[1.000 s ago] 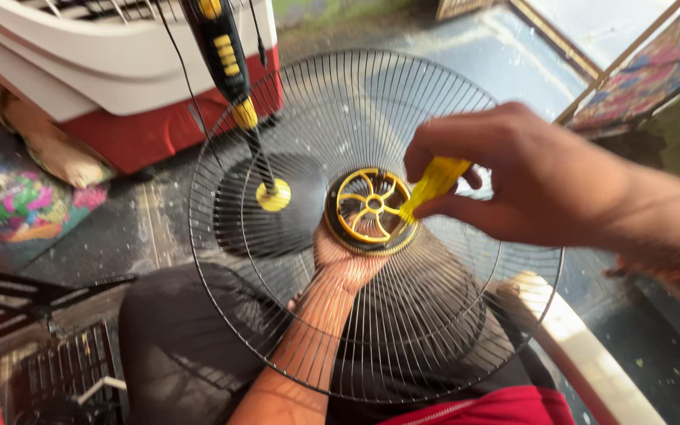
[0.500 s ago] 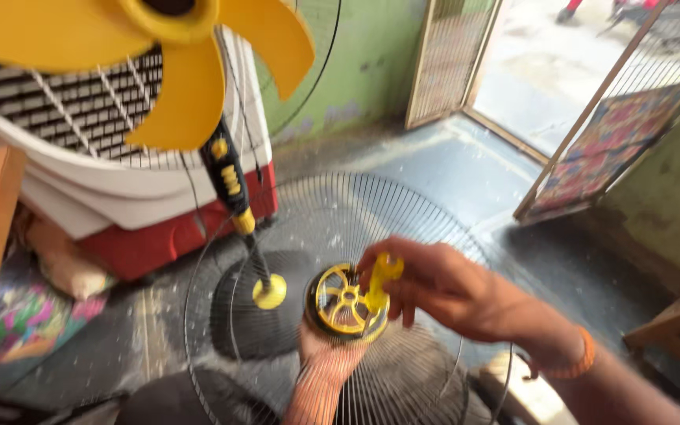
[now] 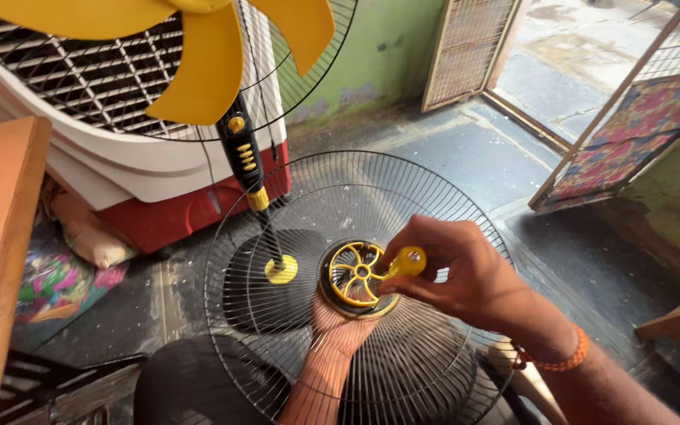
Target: The person uses a yellow screwdriver to loosen and remove the central hub nut from the front grill of a standing electric fan. The grill is held in place while the nut is unscrewed and removed.
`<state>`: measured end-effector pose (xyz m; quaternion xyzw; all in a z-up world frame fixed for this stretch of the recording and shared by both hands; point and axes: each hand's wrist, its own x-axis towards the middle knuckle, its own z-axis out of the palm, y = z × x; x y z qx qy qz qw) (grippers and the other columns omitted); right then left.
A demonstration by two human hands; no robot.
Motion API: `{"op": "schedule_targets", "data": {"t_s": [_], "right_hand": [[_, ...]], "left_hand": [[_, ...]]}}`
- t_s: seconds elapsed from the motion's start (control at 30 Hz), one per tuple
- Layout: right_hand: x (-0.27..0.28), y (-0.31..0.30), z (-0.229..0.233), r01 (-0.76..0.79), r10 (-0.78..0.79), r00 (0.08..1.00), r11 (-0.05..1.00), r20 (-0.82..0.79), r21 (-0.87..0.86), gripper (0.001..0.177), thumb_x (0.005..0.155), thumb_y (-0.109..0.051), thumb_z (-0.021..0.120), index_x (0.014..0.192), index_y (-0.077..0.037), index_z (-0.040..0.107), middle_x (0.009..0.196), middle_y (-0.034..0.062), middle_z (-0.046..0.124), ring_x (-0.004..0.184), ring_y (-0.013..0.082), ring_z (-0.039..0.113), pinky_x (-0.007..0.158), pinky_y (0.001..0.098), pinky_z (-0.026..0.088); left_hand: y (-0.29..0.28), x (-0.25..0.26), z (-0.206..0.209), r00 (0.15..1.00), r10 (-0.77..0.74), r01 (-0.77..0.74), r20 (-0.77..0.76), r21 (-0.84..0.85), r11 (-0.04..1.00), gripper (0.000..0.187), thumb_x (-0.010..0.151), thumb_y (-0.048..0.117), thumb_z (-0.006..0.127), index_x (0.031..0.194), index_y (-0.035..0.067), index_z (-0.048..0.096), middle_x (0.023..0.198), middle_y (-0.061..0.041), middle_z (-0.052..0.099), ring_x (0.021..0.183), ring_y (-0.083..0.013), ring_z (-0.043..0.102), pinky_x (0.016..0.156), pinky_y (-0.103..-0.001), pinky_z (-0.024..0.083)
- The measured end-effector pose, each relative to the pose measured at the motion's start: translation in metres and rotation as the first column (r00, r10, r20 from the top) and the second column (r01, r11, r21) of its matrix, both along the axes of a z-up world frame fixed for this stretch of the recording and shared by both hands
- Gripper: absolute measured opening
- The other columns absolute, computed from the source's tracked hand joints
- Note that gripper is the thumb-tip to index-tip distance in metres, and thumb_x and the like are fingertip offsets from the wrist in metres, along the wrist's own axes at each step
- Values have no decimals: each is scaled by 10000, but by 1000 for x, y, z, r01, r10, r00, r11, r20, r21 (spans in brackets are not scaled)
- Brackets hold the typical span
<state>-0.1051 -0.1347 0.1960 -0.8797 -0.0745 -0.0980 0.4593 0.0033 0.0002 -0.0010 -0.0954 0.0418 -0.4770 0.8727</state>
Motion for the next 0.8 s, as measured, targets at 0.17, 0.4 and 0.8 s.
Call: {"op": "schedule_targets", "data": {"t_s": [0.17,0.4,0.8], "right_hand": [[2,1,-1,3,-1,999,999,47,-36,275,835,-174,809,986,-37,625,891,45,816,769,99,814,628,248,655],[6,-7,0,-17,17,1000,1000,-12,-6,240,865,-107,728,1065,-17,629,964,73,810,897,118,791,744,287,652],[40,9,2,11,-30,983,995,183,103,242,977,-69,625,1162,5,487,1080,146,758,880,134,713,725,288,617]], "left_hand": [[1,-2,-5,997,5,-4,-71,9,1000,537,891,388,669,1275,14,641,1301,-195,636,1244,-361,584,1084,-577,453],[2,-9,-4,999,-43,42,-12,-94,995,522,938,416,648,1293,33,645,1328,-184,644,1265,-363,585,1084,-579,453],[1,-13,0,999,34,-31,20,-153,988,500,966,449,633,1278,60,671,1298,-140,666,1237,-324,628,1056,-557,519]]}}
